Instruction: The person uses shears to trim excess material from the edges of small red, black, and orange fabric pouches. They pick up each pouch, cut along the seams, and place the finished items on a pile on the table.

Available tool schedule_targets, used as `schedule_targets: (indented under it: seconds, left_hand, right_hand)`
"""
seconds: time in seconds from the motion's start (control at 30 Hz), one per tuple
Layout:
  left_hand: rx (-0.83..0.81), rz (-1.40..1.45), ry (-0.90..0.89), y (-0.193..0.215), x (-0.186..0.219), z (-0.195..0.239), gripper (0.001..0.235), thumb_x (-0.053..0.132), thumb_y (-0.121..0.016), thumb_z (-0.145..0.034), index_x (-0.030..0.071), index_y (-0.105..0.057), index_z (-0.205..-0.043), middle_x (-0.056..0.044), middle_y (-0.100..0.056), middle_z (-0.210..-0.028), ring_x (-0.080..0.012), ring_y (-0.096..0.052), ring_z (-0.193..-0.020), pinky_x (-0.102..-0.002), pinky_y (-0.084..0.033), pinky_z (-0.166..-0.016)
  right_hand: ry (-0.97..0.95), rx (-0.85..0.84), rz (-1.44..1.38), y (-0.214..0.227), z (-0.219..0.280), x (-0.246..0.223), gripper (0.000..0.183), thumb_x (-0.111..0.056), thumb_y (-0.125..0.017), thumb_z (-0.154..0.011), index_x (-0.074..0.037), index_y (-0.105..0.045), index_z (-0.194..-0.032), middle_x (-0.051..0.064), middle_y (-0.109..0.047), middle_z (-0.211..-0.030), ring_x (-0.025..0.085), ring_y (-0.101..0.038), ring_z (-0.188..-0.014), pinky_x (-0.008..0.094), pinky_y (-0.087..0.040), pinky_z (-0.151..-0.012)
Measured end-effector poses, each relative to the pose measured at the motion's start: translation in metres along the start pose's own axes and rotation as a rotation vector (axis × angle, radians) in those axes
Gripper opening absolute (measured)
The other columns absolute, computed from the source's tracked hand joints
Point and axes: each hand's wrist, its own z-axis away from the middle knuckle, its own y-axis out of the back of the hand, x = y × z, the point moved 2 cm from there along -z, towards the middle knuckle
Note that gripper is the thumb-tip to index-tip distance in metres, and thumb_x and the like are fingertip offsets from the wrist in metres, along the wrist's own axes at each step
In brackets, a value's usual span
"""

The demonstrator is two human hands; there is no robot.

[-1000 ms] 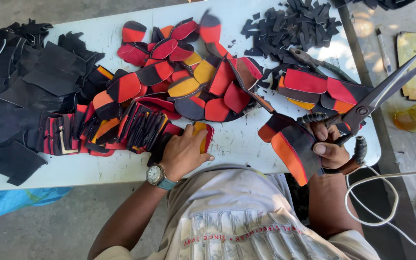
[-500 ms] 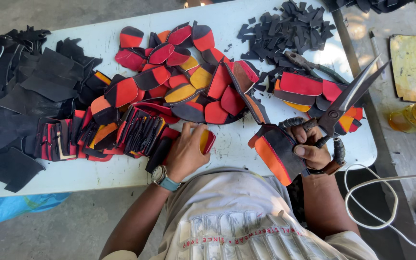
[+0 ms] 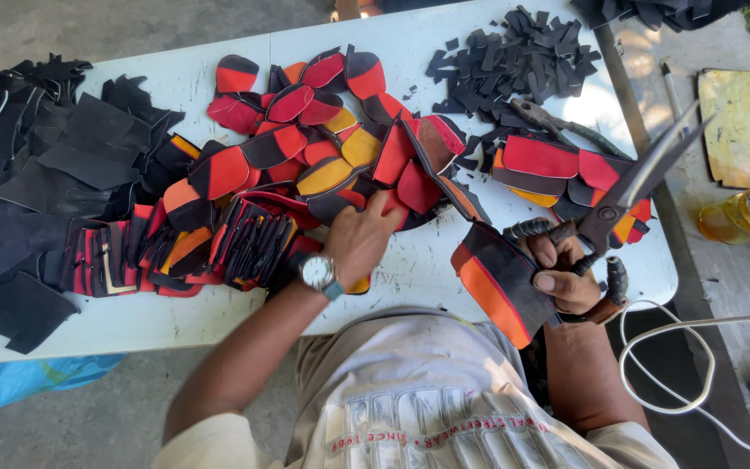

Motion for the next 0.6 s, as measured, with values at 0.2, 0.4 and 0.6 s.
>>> schedule_targets:
  seconds: [0.2, 0.4, 0.6]
  left_hand:
    - [0.231, -0.075, -0.083, 0.04, -0.097, -0.045, 0.02, 0.008, -0.06, -0.096, 0.015, -0.063, -0.115, -0.013, -0.061, -0.102, -0.033, -0.067, -0.08, -0.048, -0.054, -0.059]
    - [0.389, -0.239, 0.133, 0.117, -0.159, -0.064, 0.016, 0.002, -0.061, -0.093, 0.008, -0.066, -0.107, -0.016, -0.059, -0.123, -0.039, -0.068, -0.092, -0.048, -0.057, -0.074]
    - [0.075, 0.082, 0.082, 0.033, -0.053, -0.033, 0.009, 0.015, -0.068, -0.098, 0.006, -0.067, -0.102, -0.014, -0.061, -0.108, -0.0365, -0.066, -0.092, -0.05, -0.055, -0.077]
  right_hand:
    - [0.093, 0.039, -0.054, 0.015, 0.011, -0.021, 0.038, -0.007, -0.076, -0.069, -0.014, -0.043, -0.086, 0.004, -0.048, -0.086, 0.02, -0.049, -0.086, 0.033, -0.04, -0.079]
    - [0.096, 0.076, -0.173, 0.018, 0.005, -0.017, 0.035, -0.01, -0.073, -0.07, -0.013, -0.044, -0.089, 0.004, -0.05, -0.081, 0.019, -0.051, -0.085, 0.031, -0.041, -0.078]
    - [0.011, 0.025, -0.175, 0.02, -0.005, -0.002, 0.031, -0.007, -0.072, -0.075, -0.011, -0.043, -0.084, 0.004, -0.048, -0.08, 0.018, -0.049, -0.081, 0.031, -0.04, -0.075]
